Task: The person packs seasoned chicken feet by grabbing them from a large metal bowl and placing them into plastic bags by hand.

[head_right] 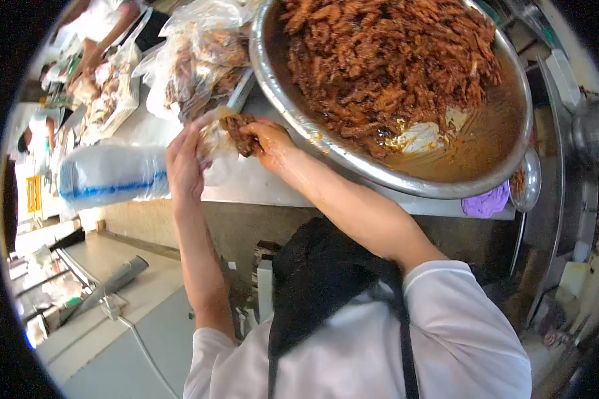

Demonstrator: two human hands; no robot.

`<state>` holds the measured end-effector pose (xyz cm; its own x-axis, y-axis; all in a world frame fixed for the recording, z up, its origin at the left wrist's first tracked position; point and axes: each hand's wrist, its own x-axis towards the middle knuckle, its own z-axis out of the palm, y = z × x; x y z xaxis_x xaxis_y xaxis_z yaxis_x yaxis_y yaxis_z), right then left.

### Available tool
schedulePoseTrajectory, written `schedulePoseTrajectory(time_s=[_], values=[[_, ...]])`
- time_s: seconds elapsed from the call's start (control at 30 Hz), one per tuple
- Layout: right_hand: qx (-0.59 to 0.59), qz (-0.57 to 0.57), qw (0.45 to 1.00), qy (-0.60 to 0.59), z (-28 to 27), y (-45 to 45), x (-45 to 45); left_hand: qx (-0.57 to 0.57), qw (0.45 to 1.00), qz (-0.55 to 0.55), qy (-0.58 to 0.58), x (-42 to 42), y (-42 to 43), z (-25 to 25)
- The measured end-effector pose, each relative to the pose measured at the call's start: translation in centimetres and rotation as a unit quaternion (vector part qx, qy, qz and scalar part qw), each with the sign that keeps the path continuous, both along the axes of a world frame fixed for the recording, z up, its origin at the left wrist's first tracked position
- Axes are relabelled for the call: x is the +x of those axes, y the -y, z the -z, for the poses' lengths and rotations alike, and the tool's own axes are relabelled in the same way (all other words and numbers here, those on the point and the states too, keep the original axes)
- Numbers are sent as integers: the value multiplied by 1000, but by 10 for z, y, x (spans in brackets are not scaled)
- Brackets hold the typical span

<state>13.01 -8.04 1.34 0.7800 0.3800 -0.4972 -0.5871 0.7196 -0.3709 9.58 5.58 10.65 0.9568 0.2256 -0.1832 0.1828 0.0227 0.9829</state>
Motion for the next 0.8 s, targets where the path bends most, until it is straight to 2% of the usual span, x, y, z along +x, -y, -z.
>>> schedulePoseTrajectory(time_s=[0.07, 0.1, 0.17, 0.23, 0.3, 0.37, 0.47, 0.5, 0.57, 0.67, 0.7, 0.8], values=[[36, 28, 999, -11, 16, 16, -7, 0, 1000, -3, -28, 2, -9, 16], [16, 35, 998, -57, 27, 20, -8, -14, 999, 3, -48, 3, -13, 26], [42, 39, 997, -43, 53, 24, -14, -12, 998, 12, -67, 3, -19, 55], [22, 52, 997, -56, 49, 33, -20, 53, 996, 7, -74, 4, -10, 53], [39, 62, 996, -44, 60, 39, -25, 137, 989, 1, -60, 0, -6, 52], [71, 54, 996, -30, 71, 45, -29, 169, 983, 5, -69, -5, -8, 44], [162, 14, 987, 9, 63, 55, -34, 195, 978, 3, -71, -10, -20, 46], [202, -2, 979, 30, 37, 59, -37, 200, 977, 0, -70, -12, -25, 49], [261, -26, 964, 49, 8, 59, -41, 167, 983, -5, -71, -13, -28, 56], [231, -76, 968, 56, -11, 55, -38, 137, 985, -4, -102, -20, -22, 50], [243, -73, 963, 91, -9, 47, -38, 130, 984, -2, -117, -22, -19, 44], [226, -102, 967, 56, 10, 18, -33, 28, 994, -3, -109, -26, -5, 28]])
